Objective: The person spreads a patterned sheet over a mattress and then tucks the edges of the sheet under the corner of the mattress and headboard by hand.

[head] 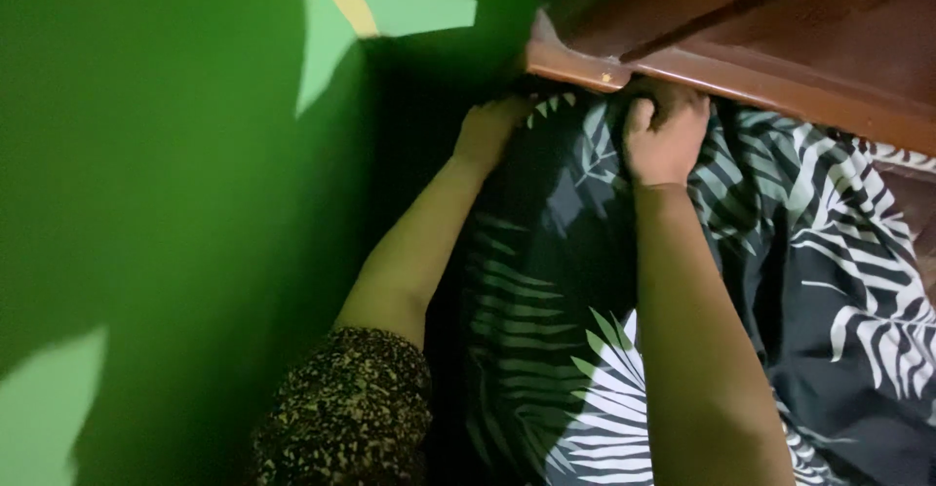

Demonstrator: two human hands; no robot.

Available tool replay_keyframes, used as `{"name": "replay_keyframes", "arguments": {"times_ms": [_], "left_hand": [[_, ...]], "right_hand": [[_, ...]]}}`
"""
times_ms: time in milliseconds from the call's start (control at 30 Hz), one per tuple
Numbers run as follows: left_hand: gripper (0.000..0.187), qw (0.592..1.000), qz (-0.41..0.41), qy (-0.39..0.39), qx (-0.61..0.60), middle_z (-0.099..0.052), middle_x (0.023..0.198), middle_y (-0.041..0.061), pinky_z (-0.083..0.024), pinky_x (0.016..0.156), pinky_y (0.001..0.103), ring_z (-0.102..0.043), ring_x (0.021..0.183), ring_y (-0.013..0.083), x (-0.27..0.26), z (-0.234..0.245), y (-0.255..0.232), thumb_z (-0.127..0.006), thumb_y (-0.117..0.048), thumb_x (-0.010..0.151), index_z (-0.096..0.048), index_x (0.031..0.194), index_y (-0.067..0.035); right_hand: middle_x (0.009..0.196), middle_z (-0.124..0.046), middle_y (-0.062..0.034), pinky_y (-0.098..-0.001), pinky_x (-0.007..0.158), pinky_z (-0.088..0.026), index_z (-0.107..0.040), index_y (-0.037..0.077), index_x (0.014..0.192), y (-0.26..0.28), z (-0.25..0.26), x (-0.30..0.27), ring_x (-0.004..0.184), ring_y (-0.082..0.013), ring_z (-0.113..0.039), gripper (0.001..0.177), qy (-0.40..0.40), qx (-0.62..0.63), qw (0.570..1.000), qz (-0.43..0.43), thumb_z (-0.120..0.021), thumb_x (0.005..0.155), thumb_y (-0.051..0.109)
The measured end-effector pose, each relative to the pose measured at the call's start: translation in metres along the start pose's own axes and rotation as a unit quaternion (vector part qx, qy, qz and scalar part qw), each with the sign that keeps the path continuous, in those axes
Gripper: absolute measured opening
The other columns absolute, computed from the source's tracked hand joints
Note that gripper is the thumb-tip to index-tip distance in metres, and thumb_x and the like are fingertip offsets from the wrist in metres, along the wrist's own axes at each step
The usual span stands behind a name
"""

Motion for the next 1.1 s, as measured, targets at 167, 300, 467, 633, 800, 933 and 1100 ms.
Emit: {"name": "replay_keyframes", "arguments": {"times_ms": [167, 300, 467, 633, 800, 933, 1100], "left_hand": [[0.049, 0.984, -0.012, -0.001, 0.177, -0.066, 0.126, 0.005, -0.048, 0.081, 0.048, -0.062, 0.106, 0.0305, -0.047, 0.028, -0.023, -0.057, -0.013, 0.087, -0.063, 0.136, -0.021], [0.041, 0.960, -0.062, 0.018, 0.274, -0.056, 0.144, 0.000, -0.044, 0.089, 0.045, -0.054, 0.115, 0.0272, -0.049, 0.012, -0.029, -0.057, -0.016, 0.091, -0.065, 0.131, -0.017], [0.042, 0.935, -0.091, 0.002, 0.342, -0.053, 0.147, 0.000, -0.042, 0.088, 0.040, -0.053, 0.114, 0.0231, -0.033, -0.010, -0.041, -0.053, -0.019, 0.094, -0.065, 0.134, -0.014], [0.037, 0.918, -0.078, 0.088, 0.380, -0.060, 0.135, 0.005, -0.042, 0.089, 0.038, -0.053, 0.120, 0.0237, -0.015, -0.020, -0.048, -0.051, -0.024, 0.100, -0.067, 0.131, -0.013], [0.035, 0.919, -0.089, 0.100, 0.371, -0.061, 0.133, 0.005, -0.043, 0.091, 0.040, -0.056, 0.119, 0.0243, -0.003, -0.026, -0.038, -0.051, -0.021, 0.101, -0.067, 0.131, -0.013], [0.048, 0.957, -0.098, -0.089, 0.259, -0.061, 0.135, 0.003, -0.044, 0.092, 0.038, -0.057, 0.119, 0.0218, -0.013, 0.015, -0.028, -0.056, -0.018, 0.089, -0.063, 0.136, -0.012], [0.051, 0.960, -0.078, -0.070, 0.260, -0.060, 0.139, 0.000, -0.043, 0.091, 0.040, -0.056, 0.113, 0.0225, -0.027, 0.028, -0.032, -0.056, -0.015, 0.090, -0.058, 0.141, -0.018]], "right_hand": [[0.109, -0.069, -0.0239, -0.0528, 0.095, -0.046, -0.073, 0.001, 0.106, -0.003, 0.005, 0.000, 0.105, -0.0455, -0.060, 0.022, 0.004, 0.005, 1.000, 0.018, -0.063, 0.095, 0.017], [0.118, -0.066, -0.0233, -0.0523, 0.104, -0.047, -0.071, 0.001, 0.114, 0.034, 0.021, -0.001, 0.114, -0.0453, -0.060, 0.024, 0.032, 0.006, 0.998, 0.052, -0.067, 0.099, 0.019], [0.149, -0.053, -0.0239, -0.0577, 0.122, -0.034, -0.060, 0.003, 0.146, 0.096, 0.026, -0.032, 0.141, -0.0449, -0.048, 0.050, 0.088, -0.053, 0.992, 0.077, -0.066, 0.102, 0.026], [0.161, -0.044, -0.0241, -0.0645, 0.123, -0.019, -0.049, 0.007, 0.157, 0.089, 0.003, -0.031, 0.153, -0.0431, -0.034, 0.067, 0.172, -0.077, 0.981, 0.044, -0.064, 0.098, 0.035], [0.159, -0.047, -0.0202, -0.0628, 0.126, -0.017, -0.050, 0.011, 0.157, 0.079, -0.001, -0.038, 0.155, -0.0388, -0.035, 0.061, 0.145, -0.086, 0.986, 0.017, -0.060, 0.101, 0.035], [0.158, -0.048, -0.0193, -0.0607, 0.127, -0.017, -0.052, 0.011, 0.155, 0.077, 0.001, -0.038, 0.155, -0.0379, -0.035, 0.056, 0.124, -0.073, 0.989, 0.019, -0.056, 0.104, 0.033], [0.156, -0.049, -0.0183, -0.0603, 0.126, -0.016, -0.053, 0.011, 0.154, 0.077, 0.000, -0.039, 0.154, -0.0366, -0.035, 0.054, 0.119, -0.067, 0.990, 0.017, -0.056, 0.105, 0.033]]}}
Point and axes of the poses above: each hand's wrist, its own x-axis towards the middle knuckle, its own z-axis out of the back of the hand, y = z × x, the point moved 9 cm from there along x, towards the middle knuckle
